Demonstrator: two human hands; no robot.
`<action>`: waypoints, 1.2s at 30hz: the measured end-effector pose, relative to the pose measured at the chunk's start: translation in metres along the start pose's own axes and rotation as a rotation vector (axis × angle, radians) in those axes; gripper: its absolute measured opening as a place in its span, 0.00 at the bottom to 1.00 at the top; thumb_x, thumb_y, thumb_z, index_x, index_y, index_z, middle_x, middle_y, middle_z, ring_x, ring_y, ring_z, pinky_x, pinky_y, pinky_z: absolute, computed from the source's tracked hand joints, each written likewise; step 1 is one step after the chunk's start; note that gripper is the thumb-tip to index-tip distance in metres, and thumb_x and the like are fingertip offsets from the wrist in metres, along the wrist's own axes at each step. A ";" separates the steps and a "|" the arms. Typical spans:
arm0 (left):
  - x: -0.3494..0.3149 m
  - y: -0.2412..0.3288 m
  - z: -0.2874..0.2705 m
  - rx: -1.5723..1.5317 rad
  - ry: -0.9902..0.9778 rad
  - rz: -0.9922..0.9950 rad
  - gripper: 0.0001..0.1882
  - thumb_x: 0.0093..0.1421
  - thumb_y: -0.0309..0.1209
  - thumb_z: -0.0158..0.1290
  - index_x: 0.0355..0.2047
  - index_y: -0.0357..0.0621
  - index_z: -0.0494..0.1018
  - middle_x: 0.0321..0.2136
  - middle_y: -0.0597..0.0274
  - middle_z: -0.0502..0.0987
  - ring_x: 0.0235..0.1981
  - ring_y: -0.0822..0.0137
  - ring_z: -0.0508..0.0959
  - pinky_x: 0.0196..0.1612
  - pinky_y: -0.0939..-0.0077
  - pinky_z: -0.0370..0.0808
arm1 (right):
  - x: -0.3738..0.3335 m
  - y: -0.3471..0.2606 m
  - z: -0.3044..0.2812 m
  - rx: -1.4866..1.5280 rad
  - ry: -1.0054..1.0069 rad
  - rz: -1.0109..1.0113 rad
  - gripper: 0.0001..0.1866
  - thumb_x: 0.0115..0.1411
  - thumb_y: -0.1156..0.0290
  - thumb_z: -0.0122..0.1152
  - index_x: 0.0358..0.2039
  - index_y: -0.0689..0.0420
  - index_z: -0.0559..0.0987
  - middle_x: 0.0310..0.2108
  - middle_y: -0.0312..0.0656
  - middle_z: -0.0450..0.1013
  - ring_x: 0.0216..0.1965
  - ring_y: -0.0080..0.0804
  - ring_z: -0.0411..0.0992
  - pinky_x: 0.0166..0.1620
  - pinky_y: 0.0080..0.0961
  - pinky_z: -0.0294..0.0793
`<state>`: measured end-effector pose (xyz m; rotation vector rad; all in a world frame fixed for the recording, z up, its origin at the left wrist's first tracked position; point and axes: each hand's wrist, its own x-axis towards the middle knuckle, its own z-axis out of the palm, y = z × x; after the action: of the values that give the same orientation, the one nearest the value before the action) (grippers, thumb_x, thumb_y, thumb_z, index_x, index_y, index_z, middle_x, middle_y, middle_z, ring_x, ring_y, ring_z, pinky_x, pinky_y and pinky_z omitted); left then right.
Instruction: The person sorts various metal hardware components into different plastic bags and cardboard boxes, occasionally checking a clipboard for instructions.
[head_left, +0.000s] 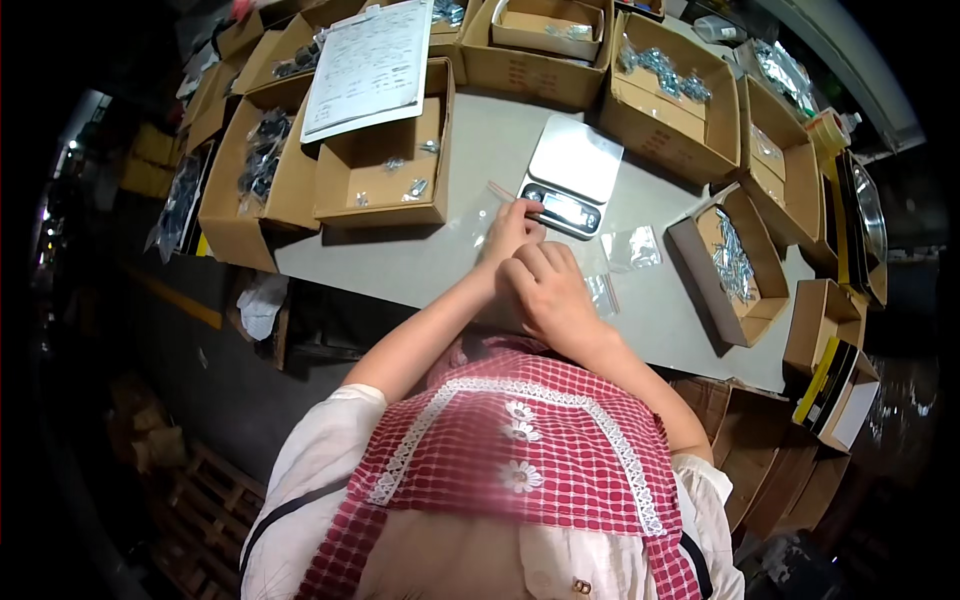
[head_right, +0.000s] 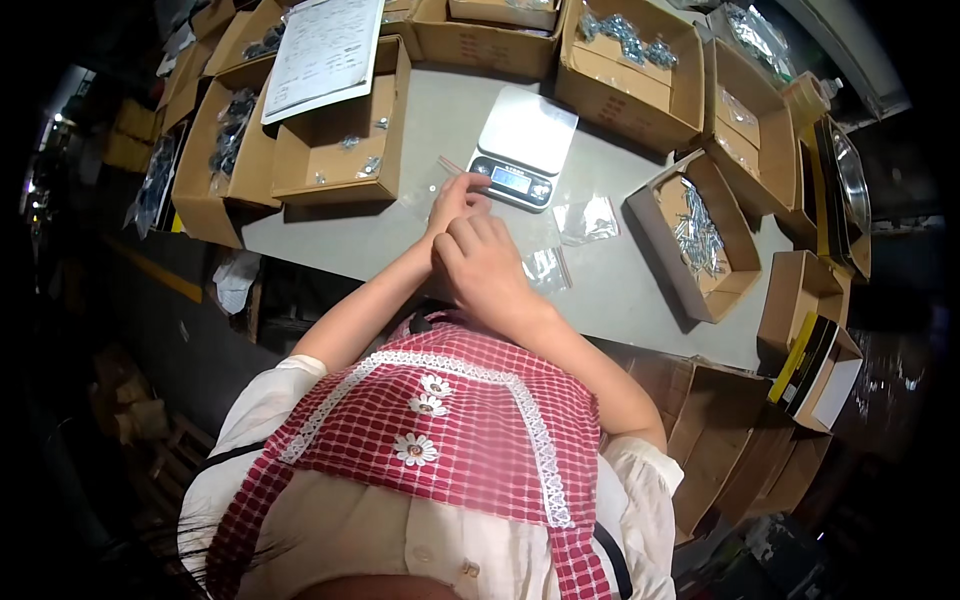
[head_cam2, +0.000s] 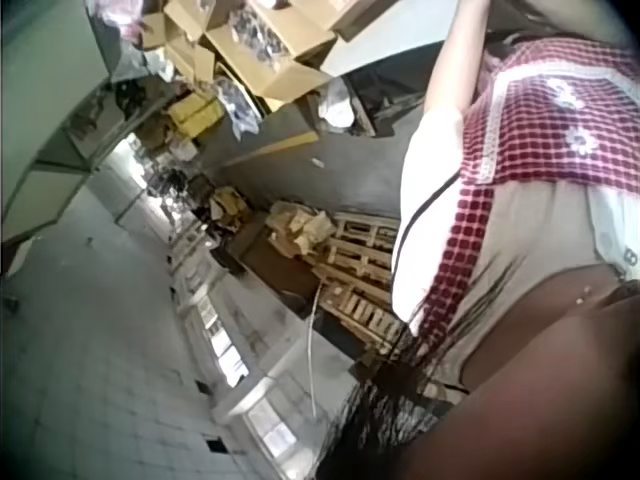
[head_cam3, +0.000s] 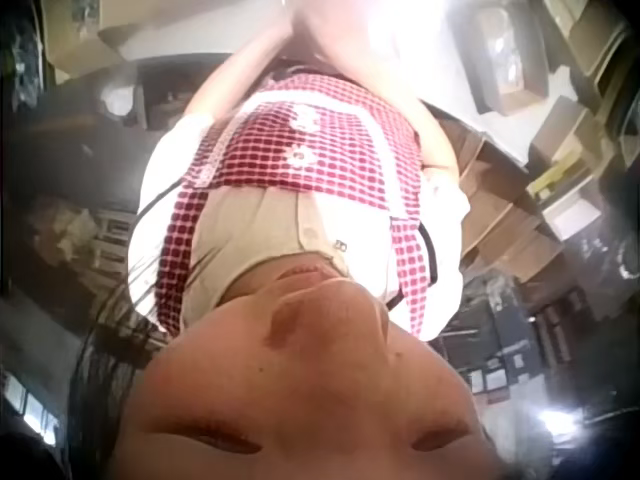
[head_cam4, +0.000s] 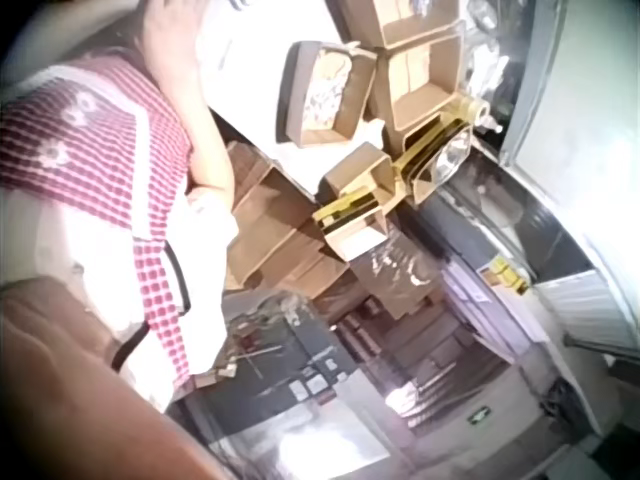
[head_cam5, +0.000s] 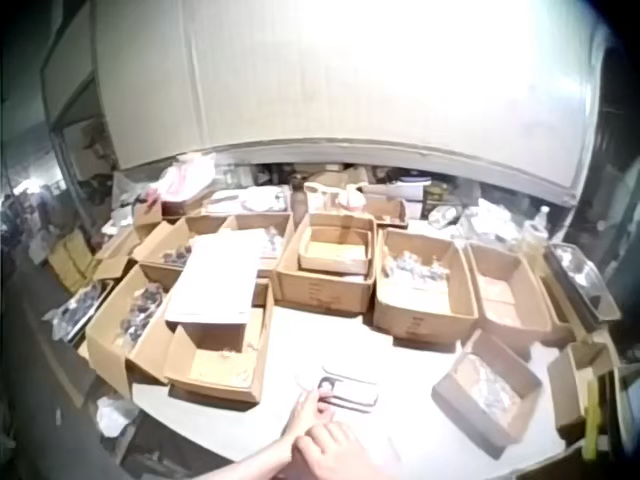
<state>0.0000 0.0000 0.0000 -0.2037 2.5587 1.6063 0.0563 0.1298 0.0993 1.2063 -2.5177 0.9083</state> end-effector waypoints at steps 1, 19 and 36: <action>0.001 0.000 0.000 0.000 0.005 0.004 0.23 0.56 0.28 0.57 0.53 0.42 0.70 0.52 0.49 0.71 0.44 0.58 0.80 0.48 0.68 0.77 | 0.000 -0.002 0.000 0.004 -0.005 0.003 0.15 0.46 0.76 0.63 0.37 0.58 0.72 0.36 0.47 0.66 0.41 0.48 0.67 0.48 0.41 0.66; -0.066 0.012 -0.012 0.354 -0.302 1.035 0.11 0.51 0.24 0.56 0.37 0.45 0.78 0.49 0.54 0.75 0.49 0.52 0.75 0.54 0.58 0.71 | -0.114 0.062 0.025 -0.276 0.066 0.473 0.10 0.52 0.69 0.62 0.33 0.60 0.78 0.46 0.48 0.70 0.52 0.52 0.63 0.58 0.49 0.57; -0.075 0.000 -0.005 0.343 -0.376 0.883 0.11 0.50 0.21 0.57 0.35 0.46 0.80 0.41 0.66 0.81 0.45 0.59 0.75 0.54 0.64 0.70 | -0.150 0.086 0.004 -0.159 0.147 0.892 0.17 0.48 0.61 0.72 0.37 0.53 0.80 0.44 0.45 0.71 0.50 0.50 0.63 0.54 0.44 0.61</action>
<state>0.0741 -0.0005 0.0146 1.2738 2.6632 1.1382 0.0878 0.2640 -0.0060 -0.0927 -2.9114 0.8632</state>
